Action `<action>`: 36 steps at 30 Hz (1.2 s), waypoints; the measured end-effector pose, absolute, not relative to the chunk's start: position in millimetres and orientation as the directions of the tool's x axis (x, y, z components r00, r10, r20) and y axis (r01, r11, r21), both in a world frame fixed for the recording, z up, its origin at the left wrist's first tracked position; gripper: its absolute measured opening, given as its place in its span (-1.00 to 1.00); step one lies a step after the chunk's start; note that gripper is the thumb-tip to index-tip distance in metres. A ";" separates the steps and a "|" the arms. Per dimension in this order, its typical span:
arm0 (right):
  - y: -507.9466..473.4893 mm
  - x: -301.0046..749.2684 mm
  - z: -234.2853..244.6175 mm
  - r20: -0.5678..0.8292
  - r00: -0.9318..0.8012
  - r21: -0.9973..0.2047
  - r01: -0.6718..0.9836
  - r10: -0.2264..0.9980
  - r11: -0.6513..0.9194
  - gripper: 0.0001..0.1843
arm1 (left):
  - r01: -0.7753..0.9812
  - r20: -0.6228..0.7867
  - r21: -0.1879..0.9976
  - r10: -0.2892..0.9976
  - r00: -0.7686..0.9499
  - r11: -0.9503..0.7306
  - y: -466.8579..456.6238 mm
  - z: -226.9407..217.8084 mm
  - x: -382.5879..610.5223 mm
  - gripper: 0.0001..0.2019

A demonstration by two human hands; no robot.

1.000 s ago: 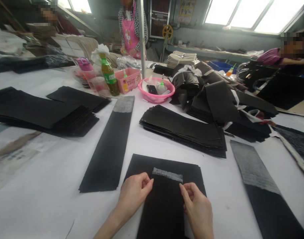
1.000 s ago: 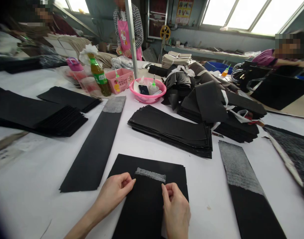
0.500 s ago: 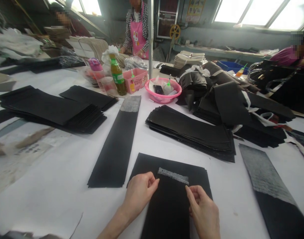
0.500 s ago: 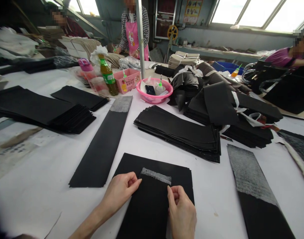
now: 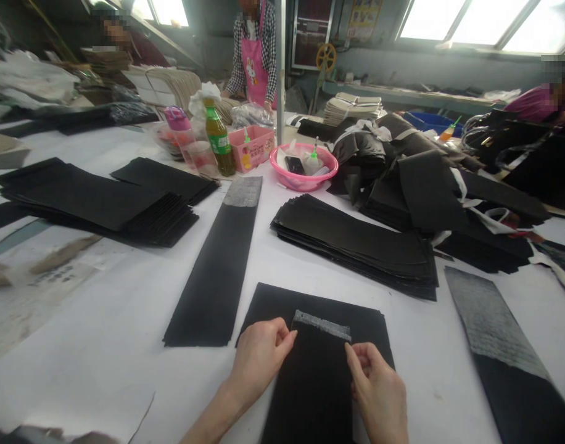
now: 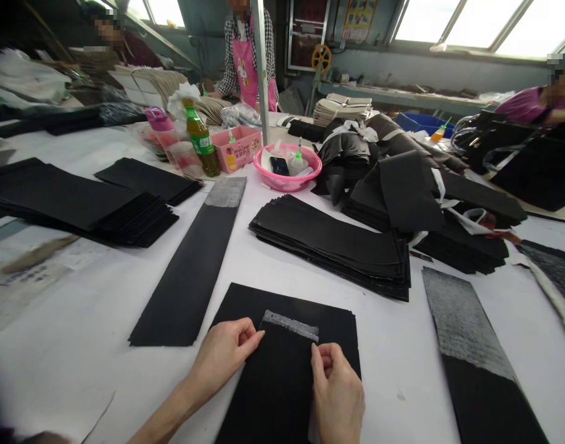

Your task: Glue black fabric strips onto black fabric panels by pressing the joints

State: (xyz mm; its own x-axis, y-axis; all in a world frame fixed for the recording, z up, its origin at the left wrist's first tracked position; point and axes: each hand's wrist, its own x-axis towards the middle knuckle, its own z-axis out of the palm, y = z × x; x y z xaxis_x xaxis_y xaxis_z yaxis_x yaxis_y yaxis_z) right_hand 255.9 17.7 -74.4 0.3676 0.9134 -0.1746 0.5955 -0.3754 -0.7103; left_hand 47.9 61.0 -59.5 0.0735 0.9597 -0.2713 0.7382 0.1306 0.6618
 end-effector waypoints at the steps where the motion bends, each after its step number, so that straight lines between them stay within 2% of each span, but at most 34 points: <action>1: 17.6 256.2 -75.0 -0.171 0.369 -0.712 0.595 0.913 -0.374 -0.54 | 0.739 -0.270 0.661 0.960 0.074 0.130 61.2 -60.0 48.0 -0.67; 20: 17.9 252.7 -71.1 -0.129 0.394 -0.727 0.587 0.910 -0.357 -0.57 | 0.815 -0.313 0.569 0.945 0.091 0.110 61.4 -60.8 49.3 -0.66; 36: 24.4 255.9 -73.4 -0.205 0.417 -0.728 0.540 0.886 -0.423 -0.63 | 0.811 -0.314 0.574 0.945 0.089 0.114 61.7 -58.5 50.0 -0.69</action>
